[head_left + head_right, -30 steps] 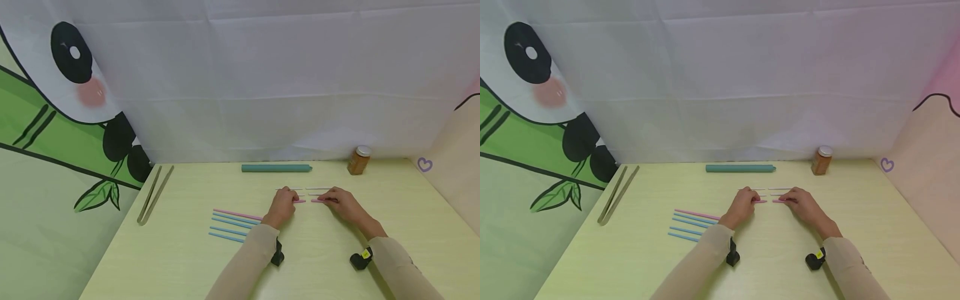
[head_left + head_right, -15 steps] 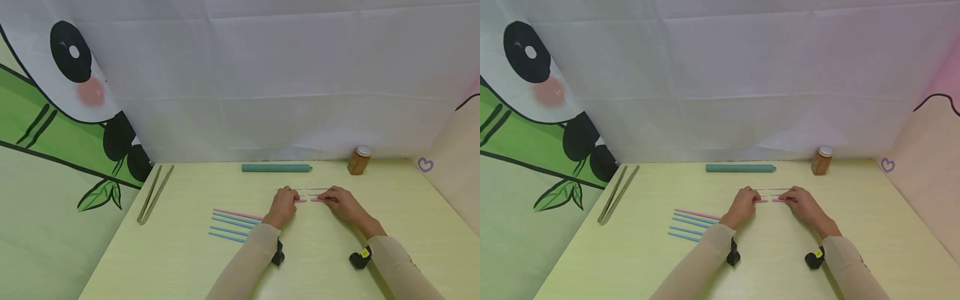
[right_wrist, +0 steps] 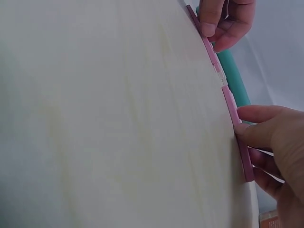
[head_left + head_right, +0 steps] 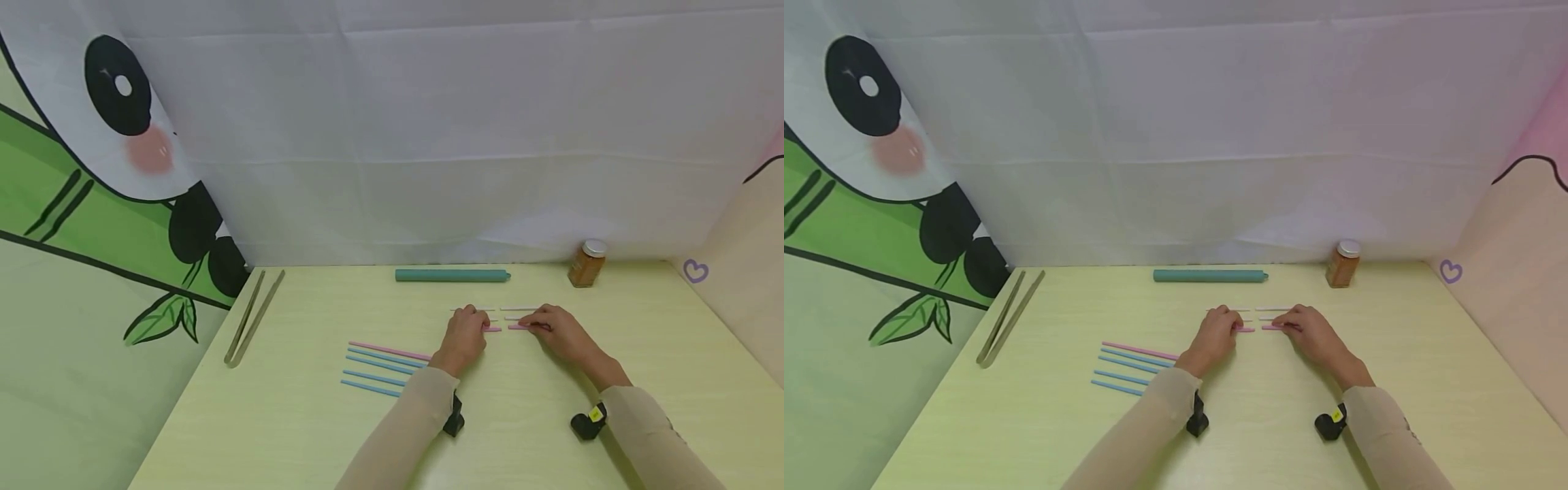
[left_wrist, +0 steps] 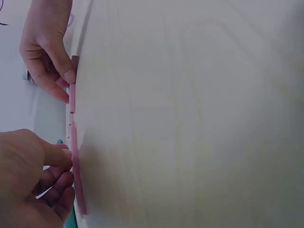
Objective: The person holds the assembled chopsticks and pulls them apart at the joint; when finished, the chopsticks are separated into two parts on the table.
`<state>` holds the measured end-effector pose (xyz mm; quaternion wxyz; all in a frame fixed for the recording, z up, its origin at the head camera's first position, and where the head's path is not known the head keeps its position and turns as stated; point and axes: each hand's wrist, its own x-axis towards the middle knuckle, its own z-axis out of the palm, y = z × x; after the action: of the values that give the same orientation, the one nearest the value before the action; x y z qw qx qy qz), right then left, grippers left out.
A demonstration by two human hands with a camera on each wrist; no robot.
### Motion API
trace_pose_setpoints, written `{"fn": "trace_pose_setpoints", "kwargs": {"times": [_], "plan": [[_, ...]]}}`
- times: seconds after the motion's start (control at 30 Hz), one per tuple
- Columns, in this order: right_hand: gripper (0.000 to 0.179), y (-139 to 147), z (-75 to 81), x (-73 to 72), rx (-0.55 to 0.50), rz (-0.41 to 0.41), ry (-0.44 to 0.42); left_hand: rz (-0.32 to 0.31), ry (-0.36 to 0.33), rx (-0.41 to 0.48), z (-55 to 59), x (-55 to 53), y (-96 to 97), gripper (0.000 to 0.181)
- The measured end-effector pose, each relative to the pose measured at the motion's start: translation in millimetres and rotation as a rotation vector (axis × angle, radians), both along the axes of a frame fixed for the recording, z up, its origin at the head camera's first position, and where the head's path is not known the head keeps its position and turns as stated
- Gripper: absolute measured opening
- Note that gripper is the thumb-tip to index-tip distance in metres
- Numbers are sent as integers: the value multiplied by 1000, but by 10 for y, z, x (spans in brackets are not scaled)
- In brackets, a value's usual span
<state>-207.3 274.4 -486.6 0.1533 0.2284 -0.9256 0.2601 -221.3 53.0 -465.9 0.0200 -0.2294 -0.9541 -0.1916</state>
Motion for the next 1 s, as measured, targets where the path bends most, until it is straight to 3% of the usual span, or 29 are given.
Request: {"fn": "trace_pose_setpoints", "kwargs": {"times": [0.1,0.27,0.47,0.6,0.87,1.0], "plan": [[20,-23,27,-15,19,-4,2,-9,27,26,54,-11,-36,13],[20,-102,112,-18,27,15,41,-26,63,142,192,-76,-163,15],[19,-238,188,-55,-20,66,83,-28,27,237,320,-137,-428,18],[19,-333,187,-58,-53,97,65,-11,1,255,315,-159,-646,19],[18,-615,179,-10,-91,114,-51,57,-36,290,266,-196,-1180,18],[19,-777,191,9,-75,130,-93,44,-79,288,276,-224,-1488,16]]}}
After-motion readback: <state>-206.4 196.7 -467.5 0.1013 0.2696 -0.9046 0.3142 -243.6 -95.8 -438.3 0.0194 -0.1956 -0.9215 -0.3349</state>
